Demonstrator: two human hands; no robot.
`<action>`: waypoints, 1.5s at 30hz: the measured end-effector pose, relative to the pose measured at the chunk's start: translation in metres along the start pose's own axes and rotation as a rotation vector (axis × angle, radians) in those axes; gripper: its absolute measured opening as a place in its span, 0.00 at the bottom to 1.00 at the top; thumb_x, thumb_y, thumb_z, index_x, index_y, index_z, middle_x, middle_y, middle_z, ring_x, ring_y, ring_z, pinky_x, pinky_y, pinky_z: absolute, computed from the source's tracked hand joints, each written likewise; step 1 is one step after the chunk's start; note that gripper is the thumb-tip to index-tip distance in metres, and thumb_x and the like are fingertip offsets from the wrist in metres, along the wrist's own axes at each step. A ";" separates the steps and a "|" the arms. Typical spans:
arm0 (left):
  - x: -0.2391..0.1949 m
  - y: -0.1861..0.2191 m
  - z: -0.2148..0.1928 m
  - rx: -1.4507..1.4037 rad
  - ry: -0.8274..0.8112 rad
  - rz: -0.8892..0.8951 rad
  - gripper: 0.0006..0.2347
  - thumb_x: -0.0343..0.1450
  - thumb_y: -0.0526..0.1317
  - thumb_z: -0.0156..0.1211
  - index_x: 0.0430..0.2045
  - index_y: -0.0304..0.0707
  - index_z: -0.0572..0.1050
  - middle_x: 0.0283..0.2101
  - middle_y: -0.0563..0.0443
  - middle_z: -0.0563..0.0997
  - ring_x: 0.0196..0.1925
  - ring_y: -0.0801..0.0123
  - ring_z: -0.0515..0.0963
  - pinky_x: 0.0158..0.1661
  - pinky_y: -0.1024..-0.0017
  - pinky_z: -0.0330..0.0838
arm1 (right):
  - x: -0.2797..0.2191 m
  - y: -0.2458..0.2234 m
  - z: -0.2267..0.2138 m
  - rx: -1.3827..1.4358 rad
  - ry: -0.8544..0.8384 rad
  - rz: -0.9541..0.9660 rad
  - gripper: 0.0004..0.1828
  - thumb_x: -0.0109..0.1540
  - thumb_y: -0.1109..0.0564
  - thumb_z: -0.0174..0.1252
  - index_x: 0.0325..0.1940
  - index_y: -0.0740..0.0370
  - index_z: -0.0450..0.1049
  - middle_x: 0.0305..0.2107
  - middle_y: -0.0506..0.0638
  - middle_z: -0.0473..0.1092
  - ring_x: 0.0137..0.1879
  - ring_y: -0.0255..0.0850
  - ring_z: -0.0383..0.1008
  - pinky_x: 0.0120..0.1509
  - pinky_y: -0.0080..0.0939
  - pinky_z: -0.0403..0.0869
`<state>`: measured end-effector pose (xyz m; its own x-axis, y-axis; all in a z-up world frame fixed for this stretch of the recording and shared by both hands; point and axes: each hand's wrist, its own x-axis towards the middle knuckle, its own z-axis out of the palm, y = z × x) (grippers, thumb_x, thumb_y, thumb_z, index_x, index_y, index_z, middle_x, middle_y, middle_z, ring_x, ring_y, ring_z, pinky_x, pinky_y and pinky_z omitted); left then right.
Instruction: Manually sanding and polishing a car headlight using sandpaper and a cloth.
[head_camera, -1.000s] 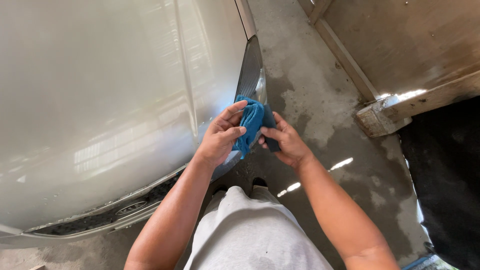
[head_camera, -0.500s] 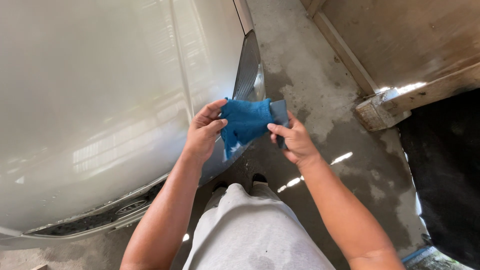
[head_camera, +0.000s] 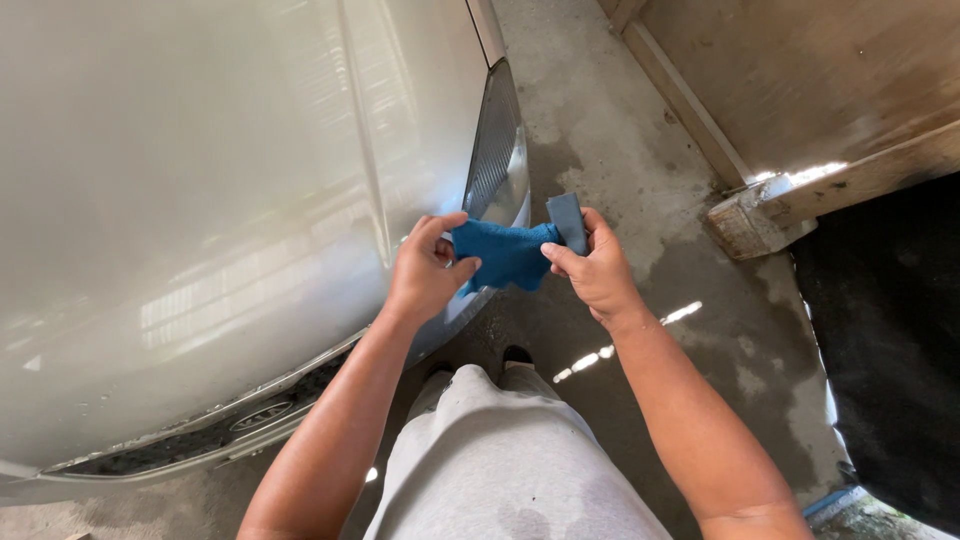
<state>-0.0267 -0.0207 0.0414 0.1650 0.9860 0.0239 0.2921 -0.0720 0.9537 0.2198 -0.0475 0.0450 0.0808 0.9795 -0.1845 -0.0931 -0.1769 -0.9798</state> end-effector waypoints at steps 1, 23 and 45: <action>-0.002 0.001 0.001 -0.001 -0.002 -0.001 0.25 0.59 0.29 0.74 0.53 0.37 0.78 0.44 0.50 0.76 0.37 0.69 0.76 0.41 0.72 0.76 | -0.001 -0.001 0.001 0.000 0.002 0.002 0.18 0.59 0.64 0.65 0.52 0.60 0.70 0.33 0.43 0.70 0.33 0.29 0.70 0.38 0.31 0.73; -0.003 -0.090 0.035 -0.227 -0.506 -0.583 0.17 0.74 0.47 0.56 0.53 0.38 0.79 0.41 0.51 0.82 0.41 0.72 0.78 0.44 0.71 0.73 | 0.010 0.047 0.026 -0.110 -0.036 0.181 0.20 0.60 0.64 0.63 0.56 0.63 0.71 0.33 0.45 0.72 0.32 0.30 0.71 0.36 0.33 0.73; 0.202 -0.122 0.103 1.001 -0.375 0.243 0.42 0.58 0.56 0.59 0.66 0.26 0.61 0.74 0.29 0.51 0.76 0.37 0.48 0.69 0.41 0.40 | 0.177 0.079 -0.105 -0.117 -0.011 0.471 0.17 0.62 0.61 0.59 0.55 0.61 0.69 0.43 0.48 0.78 0.32 0.30 0.71 0.38 0.33 0.72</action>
<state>0.0679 0.1723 -0.1010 0.5486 0.8326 -0.0762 0.8178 -0.5154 0.2559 0.3314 0.1017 -0.0731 0.0458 0.7913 -0.6098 -0.0045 -0.6102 -0.7922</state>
